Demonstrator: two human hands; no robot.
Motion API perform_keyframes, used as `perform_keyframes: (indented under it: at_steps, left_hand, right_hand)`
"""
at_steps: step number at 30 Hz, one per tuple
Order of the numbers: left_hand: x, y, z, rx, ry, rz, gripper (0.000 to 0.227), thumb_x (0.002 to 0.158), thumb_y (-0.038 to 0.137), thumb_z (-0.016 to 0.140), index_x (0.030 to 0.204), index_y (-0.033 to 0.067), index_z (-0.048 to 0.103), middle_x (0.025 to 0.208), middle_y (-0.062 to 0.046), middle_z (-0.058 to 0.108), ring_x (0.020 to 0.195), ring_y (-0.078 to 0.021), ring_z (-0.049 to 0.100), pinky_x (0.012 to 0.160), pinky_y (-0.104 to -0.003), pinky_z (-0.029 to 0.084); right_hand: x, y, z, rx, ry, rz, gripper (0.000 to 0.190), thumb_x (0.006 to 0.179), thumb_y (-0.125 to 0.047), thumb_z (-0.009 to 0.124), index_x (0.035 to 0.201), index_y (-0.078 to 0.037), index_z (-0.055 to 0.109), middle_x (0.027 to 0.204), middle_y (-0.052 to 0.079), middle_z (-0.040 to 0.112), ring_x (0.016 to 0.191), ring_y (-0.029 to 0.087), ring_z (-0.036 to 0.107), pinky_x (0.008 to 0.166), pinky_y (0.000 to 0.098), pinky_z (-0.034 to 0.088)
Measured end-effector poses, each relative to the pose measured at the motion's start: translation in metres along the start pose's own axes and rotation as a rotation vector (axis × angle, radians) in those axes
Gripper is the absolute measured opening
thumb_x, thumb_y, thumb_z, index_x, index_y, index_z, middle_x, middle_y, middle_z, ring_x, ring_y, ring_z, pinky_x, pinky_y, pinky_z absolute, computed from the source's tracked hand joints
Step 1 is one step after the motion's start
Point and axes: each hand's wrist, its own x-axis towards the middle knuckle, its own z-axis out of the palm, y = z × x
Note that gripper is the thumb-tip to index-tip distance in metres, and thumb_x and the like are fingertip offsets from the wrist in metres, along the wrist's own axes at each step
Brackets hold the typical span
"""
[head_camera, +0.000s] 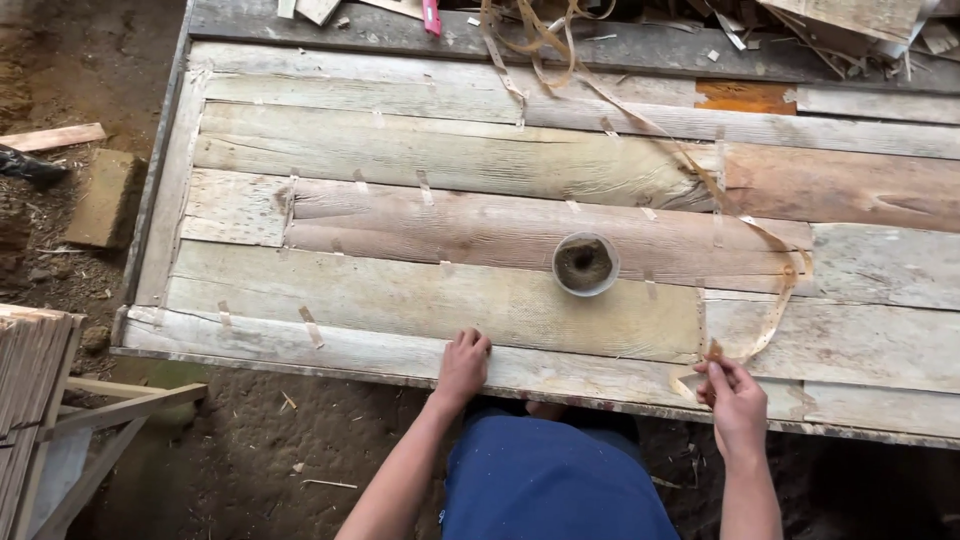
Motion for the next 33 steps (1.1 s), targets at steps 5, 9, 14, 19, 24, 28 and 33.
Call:
perform_keyframes:
  at_steps: [5,9,14,19,24,28,33]
  left_hand:
    - [0.055,0.008,0.015,-0.443,0.001,-0.143,0.015,0.092,0.005,0.055,0.106,0.0037,0.062,0.103,-0.013,0.060,0.093,-0.0310,0.057,0.080,-0.043,0.048]
    - [0.127,0.079,-0.047,-0.855,-0.212,-0.575,0.052,0.103,0.038,0.051,0.141,0.0039,0.046,0.128,-0.019,0.060,0.110,-0.0288,0.065,0.095,-0.040,0.054]
    - [0.181,0.123,-0.047,-0.916,-0.301,-0.627,0.051,0.103,0.036,0.047,0.144,0.0065,0.037,0.133,-0.020,0.062,0.104,-0.0293,0.067,0.091,-0.045,0.058]
    - [0.176,0.124,-0.042,-0.872,-0.240,-0.657,0.028,0.099,0.004,0.038,0.125,0.0100,0.047,0.113,-0.023,0.066,0.099,-0.0350,0.065,0.082,-0.048,0.054]
    - [0.122,0.100,-0.015,-0.915,-0.252,-0.676,0.035,0.097,0.017,0.045,0.131,0.0189,0.049,0.077,-0.009,0.072,0.069,-0.0230,0.069,0.060,-0.040,0.051]
    - [0.090,0.100,-0.059,-1.003,-0.273,-0.760,0.031,0.104,0.010,0.046,0.135,0.0116,0.049,0.083,-0.011,0.070,0.075,-0.0212,0.072,0.068,-0.036,0.058]
    - [0.072,0.054,-0.047,-0.924,-0.223,-0.710,0.028,0.097,0.016,0.048,0.125,0.0183,0.056,0.069,-0.003,0.068,0.068,-0.0207,0.076,0.069,-0.035,0.051]
  right_hand:
    - [-0.007,-0.018,0.036,-0.058,-0.045,0.048,0.019,0.105,-0.002,0.059,0.122,0.005,0.062,0.104,0.019,0.073,0.077,0.024,0.064,0.072,0.0357,0.057]
    - [-0.008,-0.003,0.040,0.014,-0.076,0.034,0.013,0.109,-0.012,0.057,0.115,-0.001,0.056,0.081,0.018,0.064,0.058,0.024,0.055,0.057,0.0373,0.053]
    - [-0.007,0.011,0.034,0.054,-0.137,0.054,0.014,0.108,-0.005,0.051,0.119,0.001,0.056,0.078,0.015,0.056,0.058,0.019,0.045,0.054,0.0321,0.042]
    - [-0.024,-0.028,0.051,-0.032,-0.182,0.181,0.036,0.108,-0.003,0.046,0.143,0.004,0.045,0.110,0.026,0.069,0.073,0.027,0.055,0.076,0.0418,0.054]
    - [0.004,0.008,0.060,-0.234,-0.418,0.225,0.020,0.102,-0.013,0.058,0.107,0.006,0.063,0.105,0.028,0.081,0.071,0.035,0.077,0.062,0.0436,0.064]
    - [-0.011,-0.034,0.085,-0.354,-0.602,0.256,0.022,0.100,-0.018,0.061,0.107,0.003,0.065,0.090,0.026,0.077,0.057,0.028,0.071,0.055,0.0412,0.064]
    - [-0.027,-0.051,0.116,-0.538,-0.717,0.299,0.018,0.106,-0.020,0.055,0.107,-0.003,0.060,0.085,0.016,0.070,0.052,0.021,0.065,0.036,0.0292,0.052]
